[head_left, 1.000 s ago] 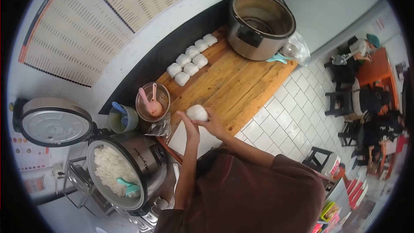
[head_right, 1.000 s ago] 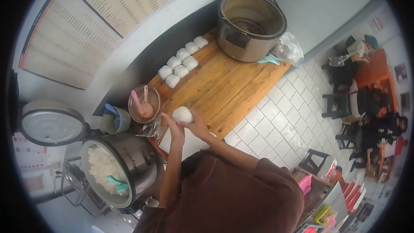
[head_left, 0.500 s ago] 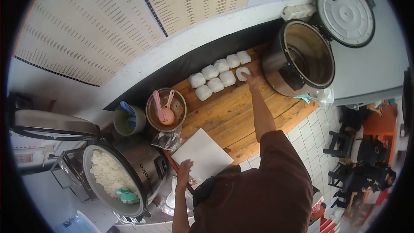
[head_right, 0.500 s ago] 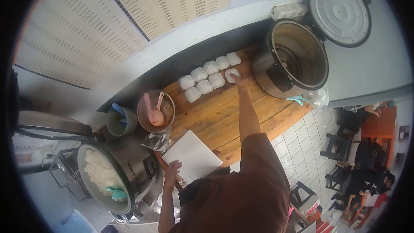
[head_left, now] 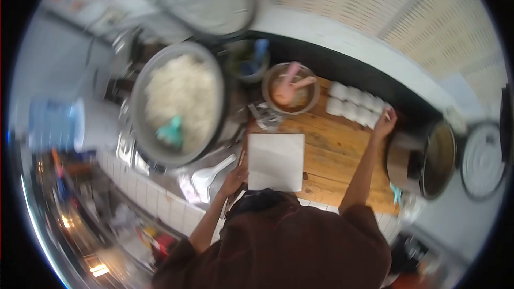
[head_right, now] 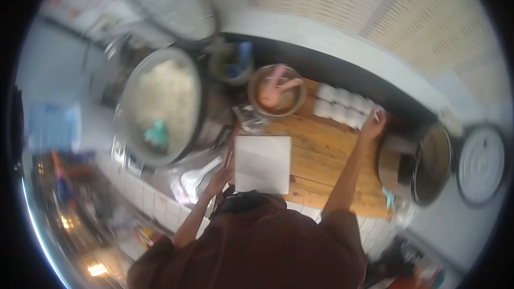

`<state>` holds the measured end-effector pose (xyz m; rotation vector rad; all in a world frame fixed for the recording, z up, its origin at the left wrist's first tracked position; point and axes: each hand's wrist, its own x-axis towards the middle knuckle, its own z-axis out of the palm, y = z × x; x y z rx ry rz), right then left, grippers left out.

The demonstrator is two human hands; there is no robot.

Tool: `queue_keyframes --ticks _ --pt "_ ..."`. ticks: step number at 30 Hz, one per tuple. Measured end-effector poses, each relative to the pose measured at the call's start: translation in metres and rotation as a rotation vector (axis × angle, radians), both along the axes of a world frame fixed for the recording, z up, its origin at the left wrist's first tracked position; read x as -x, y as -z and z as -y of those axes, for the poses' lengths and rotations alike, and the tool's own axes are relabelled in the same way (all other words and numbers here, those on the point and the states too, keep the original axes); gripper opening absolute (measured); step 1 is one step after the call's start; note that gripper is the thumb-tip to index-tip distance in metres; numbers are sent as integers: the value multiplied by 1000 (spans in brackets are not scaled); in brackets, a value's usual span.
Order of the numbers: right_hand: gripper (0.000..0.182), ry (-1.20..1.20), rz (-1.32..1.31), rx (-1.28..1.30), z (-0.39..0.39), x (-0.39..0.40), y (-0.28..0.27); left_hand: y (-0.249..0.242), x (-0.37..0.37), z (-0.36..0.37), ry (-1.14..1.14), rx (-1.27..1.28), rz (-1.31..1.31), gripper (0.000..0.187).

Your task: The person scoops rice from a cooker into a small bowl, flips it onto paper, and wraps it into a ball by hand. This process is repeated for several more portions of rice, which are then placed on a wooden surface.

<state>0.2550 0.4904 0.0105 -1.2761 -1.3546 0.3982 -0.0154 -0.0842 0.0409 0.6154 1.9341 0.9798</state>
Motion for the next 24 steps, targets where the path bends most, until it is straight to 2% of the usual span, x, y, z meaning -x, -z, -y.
queue_keyframes --ticks 1,2,3,4,6,7,8,10,12,13,15,16,18,19,21,23,24 --pt "24 -269 -134 107 45 57 -79 -12 -2 -3 -46 -14 38 37" --pt "20 -527 -158 119 84 104 -132 -25 -3 -3 -34 -50 14 37" --pt "15 -769 -181 125 125 144 -170 1 -6 8 -54 -81 23 38" --pt "12 -992 -222 80 169 189 -198 -2 -9 9 -73 -67 34 38" --pt "12 -1400 85 46 264 267 -278 -15 -12 10 -93 -82 50 38" --pt "16 -1522 285 -279 285 310 -278 -21 -14 13 -84 -102 34 37" --pt "21 -1630 388 -362 320 338 -300 -25 -15 17 -76 -124 14 37" --pt "32 -1615 778 -300 366 392 -283 -20 -19 27 -97 -183 -9 37" --pt "38 -1621 1372 -319 391 437 -274 -16 -22 41 -123 -230 -44 36" --pt "38 -1626 1374 -346 400 456 -266 -14 -24 46 -143 -270 -36 37" --pt "39 -1784 1715 133 411 482 -257 -14 -24 54 -173 -319 -36 37" --pt "39 -1782 1725 116 410 483 -260 -14 -24 57 -172 -331 -26 38" --pt "35 -2026 1543 89 392 475 -264 -12 -24 59 -176 -352 -11 38" --pt "35 -2021 1553 89 382 467 -269 -11 -23 58 -170 -353 3 38" --pt "31 -2022 1334 495 358 440 -288 -12 -20 51 -147 -359 27 38" --pt "30 -1967 1117 745 339 398 -314 -15 -12 36 4 -306 27 39" --pt "34 -1927 997 765 329 373 -317 -4 -11 26 21 -309 37 39"
